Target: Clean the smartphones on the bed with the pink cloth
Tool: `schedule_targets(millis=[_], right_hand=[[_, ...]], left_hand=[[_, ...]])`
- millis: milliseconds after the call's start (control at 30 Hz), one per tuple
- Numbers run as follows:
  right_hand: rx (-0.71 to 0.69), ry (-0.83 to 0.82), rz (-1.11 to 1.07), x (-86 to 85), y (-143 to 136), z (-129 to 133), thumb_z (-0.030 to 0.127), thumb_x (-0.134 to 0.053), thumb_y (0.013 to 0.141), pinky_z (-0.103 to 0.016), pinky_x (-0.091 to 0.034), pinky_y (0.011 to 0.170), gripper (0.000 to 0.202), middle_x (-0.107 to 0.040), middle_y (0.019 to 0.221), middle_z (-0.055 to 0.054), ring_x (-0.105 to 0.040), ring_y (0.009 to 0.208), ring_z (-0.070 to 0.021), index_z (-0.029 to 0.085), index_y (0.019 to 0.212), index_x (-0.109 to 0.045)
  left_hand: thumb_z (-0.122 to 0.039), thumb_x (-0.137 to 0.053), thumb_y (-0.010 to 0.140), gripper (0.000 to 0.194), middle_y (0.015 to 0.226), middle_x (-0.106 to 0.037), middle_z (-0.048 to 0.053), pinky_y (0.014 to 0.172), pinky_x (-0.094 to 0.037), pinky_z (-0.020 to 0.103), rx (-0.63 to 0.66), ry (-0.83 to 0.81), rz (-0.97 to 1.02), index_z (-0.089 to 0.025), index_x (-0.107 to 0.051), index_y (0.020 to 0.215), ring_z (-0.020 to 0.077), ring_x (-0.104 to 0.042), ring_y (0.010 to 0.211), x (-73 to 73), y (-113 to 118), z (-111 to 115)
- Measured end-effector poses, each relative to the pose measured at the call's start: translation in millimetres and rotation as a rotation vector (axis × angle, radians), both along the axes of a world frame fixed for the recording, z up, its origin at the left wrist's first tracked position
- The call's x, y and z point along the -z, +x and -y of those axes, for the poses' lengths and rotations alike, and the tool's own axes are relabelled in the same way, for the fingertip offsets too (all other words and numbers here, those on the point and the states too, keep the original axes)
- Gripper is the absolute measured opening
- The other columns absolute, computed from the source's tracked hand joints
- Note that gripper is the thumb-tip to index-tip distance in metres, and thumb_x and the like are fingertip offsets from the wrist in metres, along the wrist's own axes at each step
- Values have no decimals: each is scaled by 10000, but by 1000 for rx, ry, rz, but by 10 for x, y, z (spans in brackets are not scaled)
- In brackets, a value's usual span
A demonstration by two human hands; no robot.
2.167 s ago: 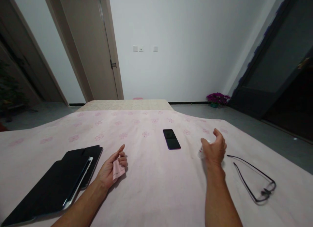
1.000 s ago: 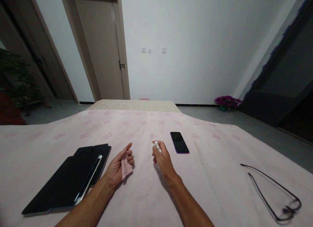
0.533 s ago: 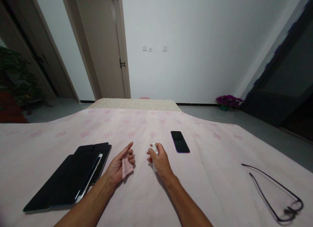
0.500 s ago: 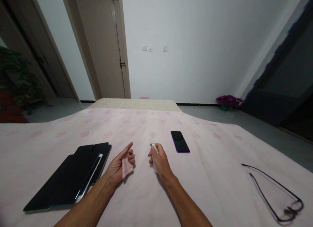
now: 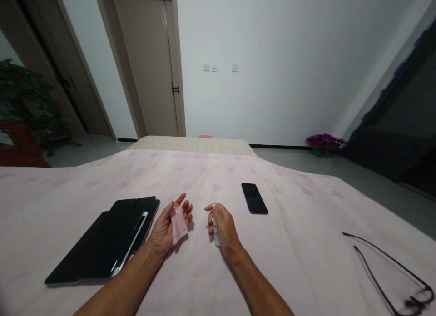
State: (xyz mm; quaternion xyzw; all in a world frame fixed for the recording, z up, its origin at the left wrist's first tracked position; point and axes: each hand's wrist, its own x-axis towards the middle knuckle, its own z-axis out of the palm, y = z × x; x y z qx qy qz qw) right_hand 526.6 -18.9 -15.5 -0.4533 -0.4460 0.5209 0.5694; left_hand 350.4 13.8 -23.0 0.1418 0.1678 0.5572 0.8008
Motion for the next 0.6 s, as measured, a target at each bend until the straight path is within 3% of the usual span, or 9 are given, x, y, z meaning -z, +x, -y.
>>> schedule_targets(millis=[167, 367, 600], right_hand=[[8, -136, 46, 0, -13, -12, 820, -434, 805, -190, -299, 385, 713, -476, 494, 21, -427, 386, -76, 149, 638, -607], [36, -168, -26, 25, -27, -19, 696, -489, 823, -198, -302, 377, 581, -450, 446, 30, -398, 353, -79, 176, 569, -532], [83, -125, 38, 9, -49, -22, 598, -472, 834, -196, -267, 363, 518, -422, 416, 32, -380, 333, -75, 183, 525, -496]], left_hand=[[-273, -604, 939, 308, 1128, -703, 80, 856, -580, 310, 10, 39, -20, -197, -633, 1237, 209, -679, 1060, -5, 22, -1], [-240, -617, 921, 304, 1173, -693, 76, 902, -557, 301, 5, 64, -58, -209, -653, 1222, 208, -656, 1116, -3, 54, 14], [-325, -617, 912, 306, 1251, -673, 98, 1004, -499, 342, -58, 127, -143, -211, -674, 1190, 243, -605, 1209, -56, 112, 56]])
